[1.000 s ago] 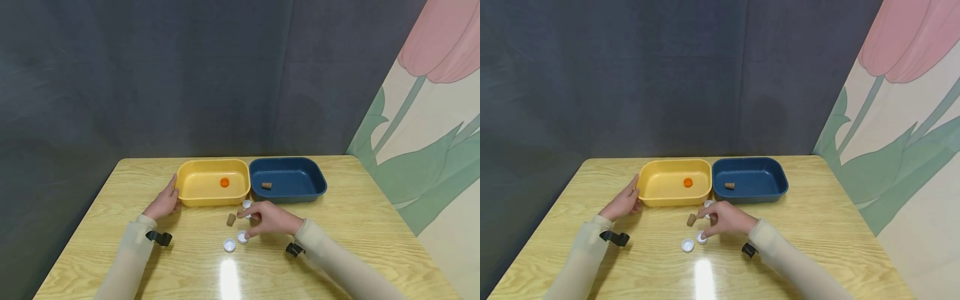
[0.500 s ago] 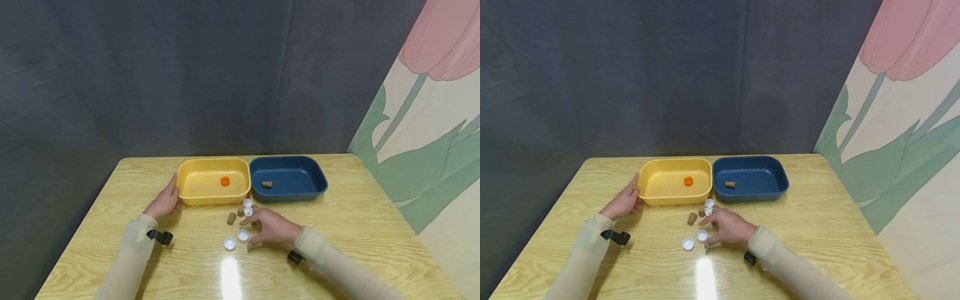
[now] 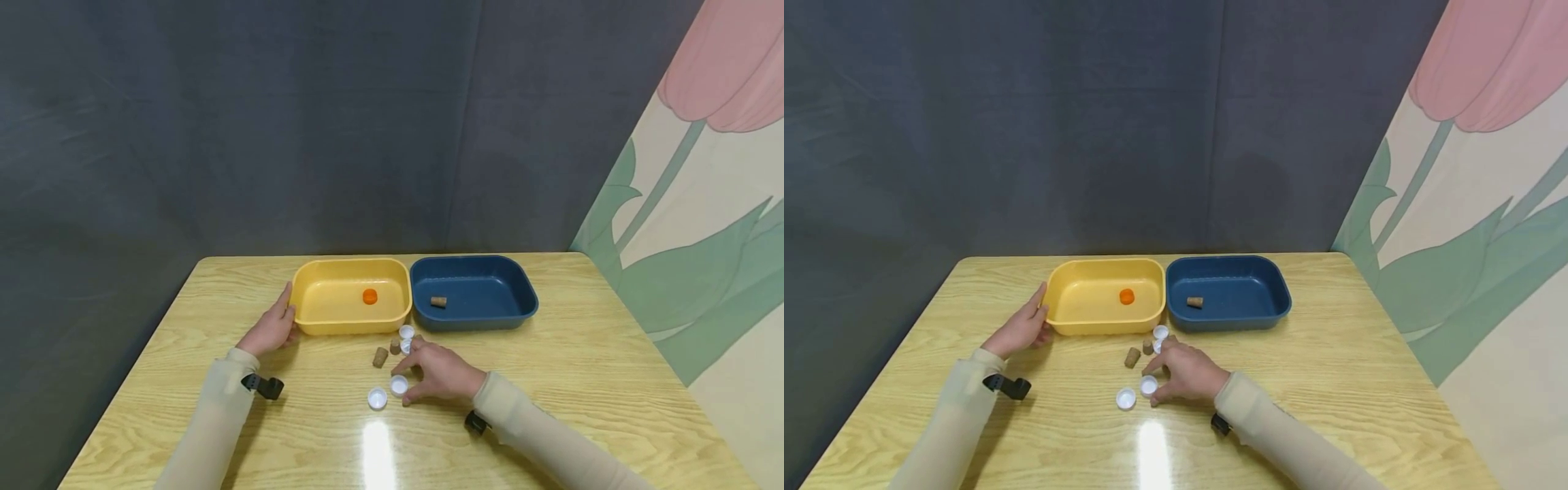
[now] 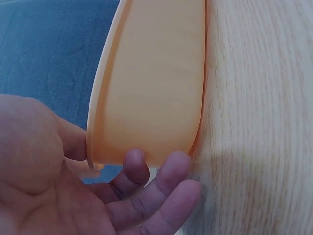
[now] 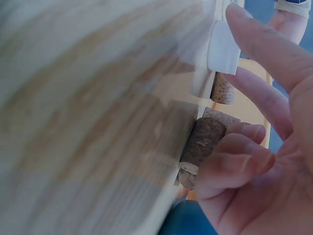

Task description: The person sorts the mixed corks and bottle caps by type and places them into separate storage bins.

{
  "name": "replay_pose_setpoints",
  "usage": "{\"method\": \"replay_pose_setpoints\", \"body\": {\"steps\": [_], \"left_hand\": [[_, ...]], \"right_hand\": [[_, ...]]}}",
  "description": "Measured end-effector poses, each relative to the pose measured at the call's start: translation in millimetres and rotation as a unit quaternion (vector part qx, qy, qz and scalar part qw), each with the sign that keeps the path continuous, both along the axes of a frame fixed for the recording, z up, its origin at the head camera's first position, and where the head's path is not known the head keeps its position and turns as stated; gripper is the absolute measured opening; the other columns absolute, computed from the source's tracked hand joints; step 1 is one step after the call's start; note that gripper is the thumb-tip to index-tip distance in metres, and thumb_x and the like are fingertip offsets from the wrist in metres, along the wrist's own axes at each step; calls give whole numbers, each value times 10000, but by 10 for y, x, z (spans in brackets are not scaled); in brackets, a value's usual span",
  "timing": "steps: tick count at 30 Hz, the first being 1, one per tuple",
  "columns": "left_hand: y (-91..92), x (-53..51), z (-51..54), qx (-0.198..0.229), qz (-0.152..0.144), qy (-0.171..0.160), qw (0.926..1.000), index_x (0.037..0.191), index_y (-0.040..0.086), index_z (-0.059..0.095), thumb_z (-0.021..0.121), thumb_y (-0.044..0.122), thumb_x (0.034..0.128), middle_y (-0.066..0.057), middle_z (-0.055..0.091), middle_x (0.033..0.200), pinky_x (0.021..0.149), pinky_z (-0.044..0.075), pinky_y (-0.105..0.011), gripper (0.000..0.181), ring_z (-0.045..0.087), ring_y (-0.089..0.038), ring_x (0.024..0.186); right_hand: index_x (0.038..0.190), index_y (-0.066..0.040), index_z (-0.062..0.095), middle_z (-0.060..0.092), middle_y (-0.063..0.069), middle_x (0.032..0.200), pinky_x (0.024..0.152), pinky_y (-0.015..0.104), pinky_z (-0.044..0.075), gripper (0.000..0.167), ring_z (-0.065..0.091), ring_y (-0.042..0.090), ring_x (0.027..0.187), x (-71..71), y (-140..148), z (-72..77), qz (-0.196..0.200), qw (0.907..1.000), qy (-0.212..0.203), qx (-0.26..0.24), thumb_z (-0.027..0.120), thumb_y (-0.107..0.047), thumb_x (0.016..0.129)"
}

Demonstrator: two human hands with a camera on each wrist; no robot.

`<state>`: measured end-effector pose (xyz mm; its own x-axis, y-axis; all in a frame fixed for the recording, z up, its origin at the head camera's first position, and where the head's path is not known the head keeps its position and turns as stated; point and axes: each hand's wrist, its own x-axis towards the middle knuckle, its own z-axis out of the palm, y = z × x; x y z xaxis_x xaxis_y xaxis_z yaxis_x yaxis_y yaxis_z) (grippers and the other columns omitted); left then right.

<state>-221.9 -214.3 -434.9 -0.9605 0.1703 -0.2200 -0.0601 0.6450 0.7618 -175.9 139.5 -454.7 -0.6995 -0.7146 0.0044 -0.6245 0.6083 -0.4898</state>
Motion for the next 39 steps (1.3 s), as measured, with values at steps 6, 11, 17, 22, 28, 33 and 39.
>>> {"method": "replay_pose_setpoints", "body": {"steps": [6,11,17,22,28,33,39], "left_hand": [[-17,-1,-23,-48,2,-14,10000,1610,135,-93,237,224,1115,-147,508,884,677,521,-356,601,589,-242,740],[-14,15,-24,-55,28,-31,10000,1611,135,-91,235,223,1115,-154,505,891,675,522,-358,600,591,-249,747],[-15,29,-17,-51,2,-19,10000,1610,134,-91,236,225,1117,-150,501,875,672,522,-368,599,588,-250,738],[-20,14,-14,-64,-16,-21,10000,1609,138,-97,231,225,1117,-146,504,869,665,520,-362,599,587,-244,730],[-11,-3,4,-11,-46,29,10000,1610,138,-95,230,217,1116,-146,498,863,670,522,-371,597,581,-245,724],[-3,-6,1,-30,-30,22,10000,1611,143,-93,236,212,1116,-136,496,853,670,521,-363,598,581,-245,733],[-6,-8,-9,-34,-7,55,10000,1611,139,-89,238,209,1116,-136,503,866,667,522,-361,598,584,-235,730]], "right_hand": [[1041,-229,803,461,-43,840,558,207,326,425,387,71,711,39,-36,-29,-233,9996,128,61,922,-396,669],[1020,-238,807,443,-42,833,540,215,335,408,389,76,694,77,-66,-31,-351,9990,215,151,917,-413,668],[1021,-223,811,456,-31,822,558,198,332,412,371,65,696,90,-70,-30,-327,9991,224,126,912,-413,669],[1016,-216,813,470,-46,826,565,200,343,411,388,67,702,84,-61,-21,-316,9993,193,14,914,-409,667],[1001,-217,817,492,-21,816,562,201,330,414,390,69,698,63,-40,1,-327,9989,309,-131,929,-405,650],[1010,-190,818,508,17,810,576,196,331,444,385,63,702,45,-34,23,-307,9986,382,-174,932,-409,641],[1021,-162,818,513,69,792,578,188,306,432,357,60,694,32,-38,84,-243,9985,400,-283,923,-389,669]]}}
